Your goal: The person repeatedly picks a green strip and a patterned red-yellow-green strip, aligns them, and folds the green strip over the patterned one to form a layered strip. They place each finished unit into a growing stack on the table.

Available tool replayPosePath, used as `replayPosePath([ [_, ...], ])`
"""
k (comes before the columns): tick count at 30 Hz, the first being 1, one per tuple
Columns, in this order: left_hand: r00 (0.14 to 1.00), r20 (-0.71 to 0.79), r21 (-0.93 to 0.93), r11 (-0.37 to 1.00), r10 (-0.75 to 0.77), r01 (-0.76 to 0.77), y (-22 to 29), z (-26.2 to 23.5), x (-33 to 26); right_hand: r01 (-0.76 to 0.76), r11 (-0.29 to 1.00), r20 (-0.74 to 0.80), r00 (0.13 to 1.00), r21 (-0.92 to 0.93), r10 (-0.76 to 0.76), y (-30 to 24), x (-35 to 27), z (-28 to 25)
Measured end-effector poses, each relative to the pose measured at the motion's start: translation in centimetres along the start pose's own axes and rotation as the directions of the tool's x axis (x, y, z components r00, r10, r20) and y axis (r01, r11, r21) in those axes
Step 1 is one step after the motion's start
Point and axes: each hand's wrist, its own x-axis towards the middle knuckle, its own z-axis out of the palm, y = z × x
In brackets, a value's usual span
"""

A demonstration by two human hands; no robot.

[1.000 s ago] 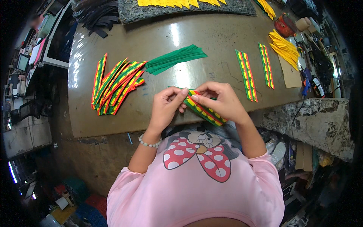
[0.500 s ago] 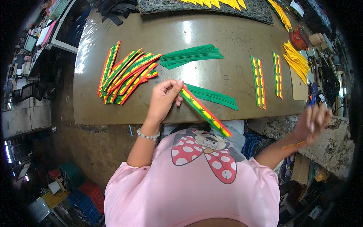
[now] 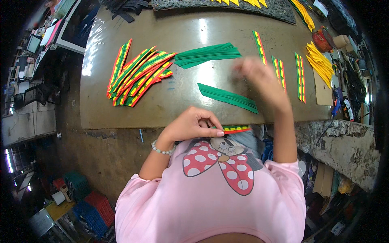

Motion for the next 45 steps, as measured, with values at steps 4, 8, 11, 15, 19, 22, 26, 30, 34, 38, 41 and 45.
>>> replayPosePath([
  [4,0.997,0.015,0.009,0.998,0.069,-0.069,0.2,-0.6,-0.3,-0.208,0.97,0.46,0.878,0.127,0.128,-0.6,-5.2,5.5],
  [8,0.982,-0.057,0.058,0.983,0.18,-0.176,0.3,-1.3,0.0,-0.39,0.907,0.324,0.888,0.16,0.325,-0.9,-7.4,5.8],
  [11,0.909,-0.23,0.36,0.899,0.346,-0.251,0.0,-1.1,1.2,-0.362,0.9,0.24,0.922,0.244,0.306,-1.1,-9.0,5.0],
  [15,0.788,-0.167,0.882,0.447,0.592,-0.149,-0.6,-0.9,2.4,-0.325,0.866,0.165,0.945,0.381,0.282,-0.5,-10.4,4.3],
  [19,0.846,-0.279,0.893,0.448,0.455,0.054,-0.8,0.5,1.8,-0.3,0.847,0.089,0.953,0.439,0.291,0.6,-10.5,4.6],
  [22,0.881,-0.251,0.87,0.492,0.4,0.025,-0.8,2.4,1.7,-0.317,0.875,0.015,0.942,0.365,0.335,1.4,-10.2,4.9],
  [26,0.885,-0.099,0.87,0.471,0.456,-0.146,-0.9,3.7,2.5,-0.308,0.916,-0.079,0.938,0.257,0.337,2.2,-10.0,4.8],
  [30,0.76,0.096,0.878,0.306,0.642,-0.369,-1.2,2.4,4.7,-0.29,0.917,-0.233,0.905,0.274,0.356,2.4,-10.5,3.6],
  [34,0.754,0.188,0.882,0.23,0.63,-0.412,-1.3,2.4,5.8,-0.241,0.912,-0.378,0.852,0.333,0.363,2.3,-11.3,1.7],
  [38,0.787,0.06,0.962,0.174,0.615,-0.209,-1.6,3.7,5.5,-0.155,0.921,-0.427,0.85,0.358,0.309,2.0,-12.4,0.0],
  [41,0.791,-0.067,0.977,0.2,0.608,-0.071,-2.0,3.7,4.8,-0.157,0.929,-0.463,0.832,0.334,0.307,1.7,-12.9,-0.7],
  [45,0.755,-0.316,0.93,0.346,0.574,0.126,-2.4,2.9,4.2,-0.17,0.945,-0.456,0.842,0.28,0.287,1.0,-12.8,-0.8],
])
